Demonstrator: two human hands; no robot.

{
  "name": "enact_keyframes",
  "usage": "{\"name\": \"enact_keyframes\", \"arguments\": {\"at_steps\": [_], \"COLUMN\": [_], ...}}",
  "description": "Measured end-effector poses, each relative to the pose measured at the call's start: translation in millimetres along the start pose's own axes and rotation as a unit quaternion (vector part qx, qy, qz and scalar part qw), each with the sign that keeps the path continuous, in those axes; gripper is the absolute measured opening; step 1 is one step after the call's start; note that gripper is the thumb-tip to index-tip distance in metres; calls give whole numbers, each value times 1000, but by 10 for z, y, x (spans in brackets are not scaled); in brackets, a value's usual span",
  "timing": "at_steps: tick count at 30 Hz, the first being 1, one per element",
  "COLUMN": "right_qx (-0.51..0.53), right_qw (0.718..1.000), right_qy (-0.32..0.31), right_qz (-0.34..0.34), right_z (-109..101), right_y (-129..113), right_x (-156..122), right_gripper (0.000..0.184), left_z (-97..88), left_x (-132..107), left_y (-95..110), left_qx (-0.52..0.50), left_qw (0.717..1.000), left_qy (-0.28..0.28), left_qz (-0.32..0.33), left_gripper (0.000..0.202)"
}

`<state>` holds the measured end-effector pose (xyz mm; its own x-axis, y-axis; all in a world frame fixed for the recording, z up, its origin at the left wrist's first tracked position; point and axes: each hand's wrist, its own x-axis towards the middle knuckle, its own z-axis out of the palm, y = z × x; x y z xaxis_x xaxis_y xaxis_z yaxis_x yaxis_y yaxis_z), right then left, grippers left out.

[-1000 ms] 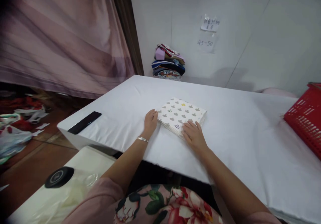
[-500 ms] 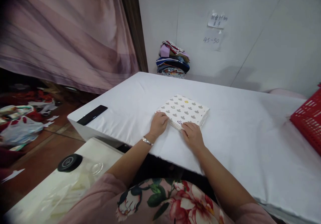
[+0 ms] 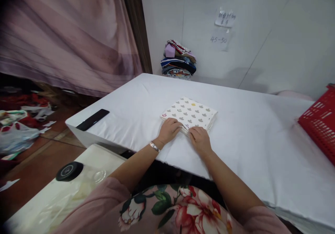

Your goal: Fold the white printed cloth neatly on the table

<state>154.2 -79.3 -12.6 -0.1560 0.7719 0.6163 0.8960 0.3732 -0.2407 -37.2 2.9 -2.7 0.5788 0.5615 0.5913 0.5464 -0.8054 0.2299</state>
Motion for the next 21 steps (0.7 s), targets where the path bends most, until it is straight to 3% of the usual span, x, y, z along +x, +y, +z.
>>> {"name": "enact_keyframes", "arguments": {"at_steps": [11, 21], "right_qx": [21, -10], "right_qw": [999, 1000], "right_qy": [22, -22], "right_qz": [26, 18], "right_z": [-33, -28], "right_y": [-34, -36], "right_x": [24, 2], "right_gripper": [30, 29], "left_z": [-18, 8], "left_x": [-3, -7], "left_y": [5, -4], "left_qx": [-1, -22], "left_qw": [1000, 1000], "left_qy": [-15, -2], "left_qz": [11, -2], "left_gripper": [19, 15]}}
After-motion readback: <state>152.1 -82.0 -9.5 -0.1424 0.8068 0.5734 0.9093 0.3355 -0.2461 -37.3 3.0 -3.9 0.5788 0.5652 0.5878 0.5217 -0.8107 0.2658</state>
